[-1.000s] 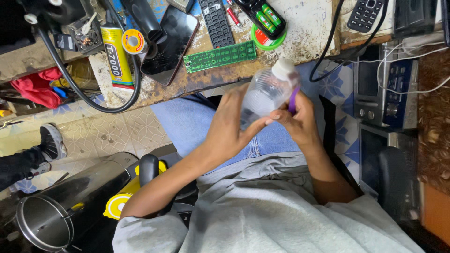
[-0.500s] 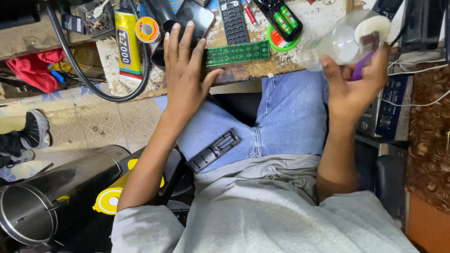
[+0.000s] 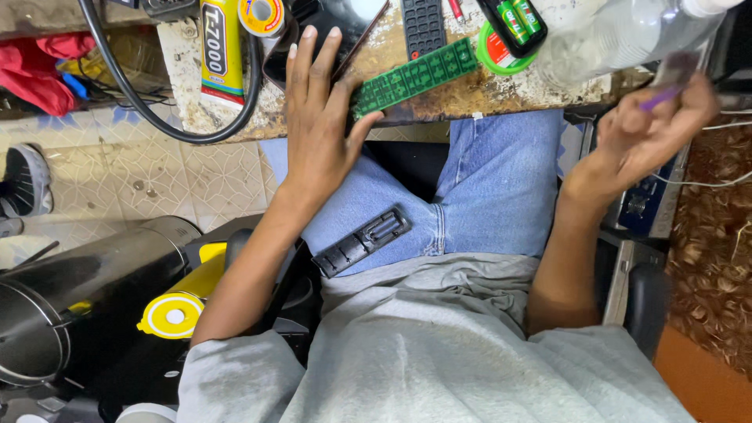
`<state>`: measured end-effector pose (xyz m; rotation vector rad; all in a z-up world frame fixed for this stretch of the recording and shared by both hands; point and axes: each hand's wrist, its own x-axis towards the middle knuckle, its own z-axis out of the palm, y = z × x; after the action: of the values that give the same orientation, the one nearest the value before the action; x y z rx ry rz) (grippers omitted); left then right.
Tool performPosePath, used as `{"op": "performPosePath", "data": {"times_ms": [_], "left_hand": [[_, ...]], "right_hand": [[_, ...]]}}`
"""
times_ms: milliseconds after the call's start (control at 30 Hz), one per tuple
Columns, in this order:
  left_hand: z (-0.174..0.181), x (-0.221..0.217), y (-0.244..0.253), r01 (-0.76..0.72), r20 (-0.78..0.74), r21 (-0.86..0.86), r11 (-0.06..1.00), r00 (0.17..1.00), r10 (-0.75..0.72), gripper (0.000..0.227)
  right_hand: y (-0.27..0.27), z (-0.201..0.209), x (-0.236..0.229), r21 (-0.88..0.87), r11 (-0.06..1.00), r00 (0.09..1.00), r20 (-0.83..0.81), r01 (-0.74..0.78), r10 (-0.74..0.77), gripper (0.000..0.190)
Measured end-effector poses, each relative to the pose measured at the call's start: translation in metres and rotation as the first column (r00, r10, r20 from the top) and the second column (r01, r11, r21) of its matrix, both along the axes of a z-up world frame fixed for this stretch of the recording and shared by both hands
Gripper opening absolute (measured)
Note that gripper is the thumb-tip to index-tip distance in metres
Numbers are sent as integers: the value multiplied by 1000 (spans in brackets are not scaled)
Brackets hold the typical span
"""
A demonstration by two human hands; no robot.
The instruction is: The person cleans a green circuit board and a black plastic housing using a purple toothbrush and liquid from a clear plastic bottle. They repeatedly apply liquid and scrub both items, then place them on the workbench.
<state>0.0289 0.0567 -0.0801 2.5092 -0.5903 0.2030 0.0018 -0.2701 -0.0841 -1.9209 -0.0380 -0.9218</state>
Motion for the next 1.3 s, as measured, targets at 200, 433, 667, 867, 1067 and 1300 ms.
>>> {"op": "performPosePath", "data": {"times_ms": [200, 433, 667, 867, 1067, 1300], "left_hand": [[-29, -35, -10, -204, 38, -27, 979, 978, 205, 51], [-35, -36, -8, -177, 31, -112, 978, 983, 181, 49], [-40, -38, -11, -120, -7, -109, 987, 993, 120, 42], [-37, -38, -10, -111, 6, -96, 989, 994, 112, 41], [-34, -37, -10, -95, 10, -79, 992, 995, 96, 41], [-33, -37, -10, -89, 3, -96, 991, 996, 90, 40]], "right_hand": [[60, 1, -51, 87, 984, 916, -360, -154, 175, 48], [72, -1, -51, 8, 934, 767, -568, -358, 299, 31], [102, -3, -68, -273, 777, 717, -628, -568, 303, 50], [45, -9, -28, -496, 750, 835, -534, -437, 134, 46], [79, -4, -53, -424, 728, 761, -616, -539, 205, 46], [49, -14, -40, -504, 746, 827, -551, -436, 112, 49]]}}
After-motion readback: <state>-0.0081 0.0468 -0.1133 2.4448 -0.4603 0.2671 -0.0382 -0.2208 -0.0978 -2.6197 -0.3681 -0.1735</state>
